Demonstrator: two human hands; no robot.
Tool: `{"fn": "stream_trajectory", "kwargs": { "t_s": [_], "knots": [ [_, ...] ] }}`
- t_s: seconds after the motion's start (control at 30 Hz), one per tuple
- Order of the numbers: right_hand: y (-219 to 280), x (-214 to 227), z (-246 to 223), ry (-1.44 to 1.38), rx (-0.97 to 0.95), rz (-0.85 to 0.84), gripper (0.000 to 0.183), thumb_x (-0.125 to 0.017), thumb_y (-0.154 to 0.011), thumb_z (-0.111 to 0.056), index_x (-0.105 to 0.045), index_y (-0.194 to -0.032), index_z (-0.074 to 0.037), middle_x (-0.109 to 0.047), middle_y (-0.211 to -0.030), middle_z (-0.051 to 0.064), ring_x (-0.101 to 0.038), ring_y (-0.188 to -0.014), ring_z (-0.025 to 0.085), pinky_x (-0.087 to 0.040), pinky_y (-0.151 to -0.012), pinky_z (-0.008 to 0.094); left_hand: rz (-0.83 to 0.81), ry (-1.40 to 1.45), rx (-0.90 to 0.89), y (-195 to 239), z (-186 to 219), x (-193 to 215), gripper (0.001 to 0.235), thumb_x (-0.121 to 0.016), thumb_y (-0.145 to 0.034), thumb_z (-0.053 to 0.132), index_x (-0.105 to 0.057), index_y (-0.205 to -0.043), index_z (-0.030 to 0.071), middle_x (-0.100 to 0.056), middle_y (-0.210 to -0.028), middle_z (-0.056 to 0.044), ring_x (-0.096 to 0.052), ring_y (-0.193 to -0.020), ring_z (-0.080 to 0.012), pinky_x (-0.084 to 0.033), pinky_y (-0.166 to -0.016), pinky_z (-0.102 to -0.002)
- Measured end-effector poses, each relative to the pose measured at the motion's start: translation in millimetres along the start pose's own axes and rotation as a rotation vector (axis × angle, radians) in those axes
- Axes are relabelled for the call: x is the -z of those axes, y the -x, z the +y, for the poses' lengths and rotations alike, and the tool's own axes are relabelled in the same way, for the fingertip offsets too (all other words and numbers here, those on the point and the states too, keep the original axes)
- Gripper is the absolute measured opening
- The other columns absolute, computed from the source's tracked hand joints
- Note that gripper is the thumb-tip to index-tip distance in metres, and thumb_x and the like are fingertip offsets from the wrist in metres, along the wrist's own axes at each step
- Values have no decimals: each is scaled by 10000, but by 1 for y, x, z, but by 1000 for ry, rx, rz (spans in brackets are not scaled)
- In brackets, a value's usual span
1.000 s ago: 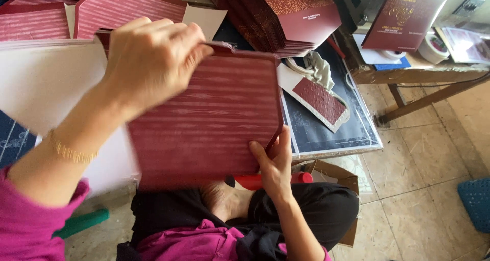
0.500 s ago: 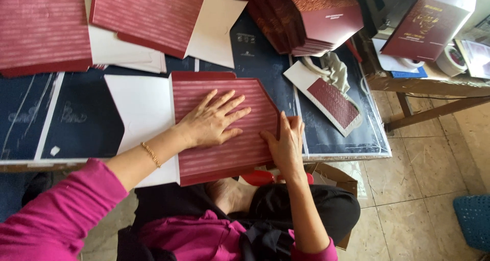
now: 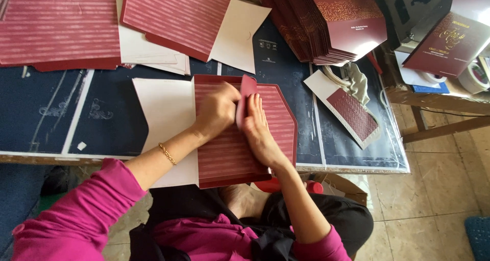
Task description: Folding invitation covers and inserting paper liners to assemble invitations.
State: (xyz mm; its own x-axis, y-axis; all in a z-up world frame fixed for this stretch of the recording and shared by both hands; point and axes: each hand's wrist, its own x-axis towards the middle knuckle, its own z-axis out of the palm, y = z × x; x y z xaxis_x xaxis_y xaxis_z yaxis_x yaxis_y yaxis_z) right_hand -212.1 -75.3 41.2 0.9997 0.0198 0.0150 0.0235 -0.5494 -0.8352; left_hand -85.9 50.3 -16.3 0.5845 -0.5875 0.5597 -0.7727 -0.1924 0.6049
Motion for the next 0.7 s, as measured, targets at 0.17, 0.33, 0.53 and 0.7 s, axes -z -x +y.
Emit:
{"fn": "stream_trajectory", "kwargs": {
  "t_s": [0.17, 0.33, 0.53, 0.7],
  "knots": [
    [-2, -19, 27, 743, 37, 84, 654, -473, -1005, -391, -343, -1512, 2, -222, -1581, 312, -141, -1496, 436, -161, -1203, 522, 261, 77, -109, -9, 36, 13, 155, -534, -959, 91, -588, -1103, 112, -582, -1175, -100, -559, -1159, -320, -432, -989, -414],
    [29, 26, 86, 999, -153, 613, 906, -729, -717, -716, -533, -1379, -130, -526, -1281, 170, -569, -1142, 385, -598, -783, 528, -253, -300, -371, 2, 36, 2, 380, -508, -984, 445, -628, -1253, 205, -585, -1393, -44, -434, -1393, -255, -199, -1152, -615],
    [42, 39, 53, 855, -384, 420, 733, -642, -838, -654, -585, -1275, -68, -464, -1213, 67, -484, -1155, 280, -484, -887, 433, -348, -436, -288, 3, 37, 9, 361, -517, -932, 488, -673, -1145, 241, -662, -1266, -10, -511, -1323, -215, -235, -1138, -600],
    [44, 43, 14, 396, -230, 476, 669, -827, -745, -392, -478, -1209, -60, -526, -1234, 156, -530, -1203, 367, -458, -981, 486, -517, -324, -166, 6, 44, 34, 467, -478, -970, 530, -642, -1244, 190, -598, -1372, -48, -438, -1391, -263, -225, -1158, -624]
  ]
}}
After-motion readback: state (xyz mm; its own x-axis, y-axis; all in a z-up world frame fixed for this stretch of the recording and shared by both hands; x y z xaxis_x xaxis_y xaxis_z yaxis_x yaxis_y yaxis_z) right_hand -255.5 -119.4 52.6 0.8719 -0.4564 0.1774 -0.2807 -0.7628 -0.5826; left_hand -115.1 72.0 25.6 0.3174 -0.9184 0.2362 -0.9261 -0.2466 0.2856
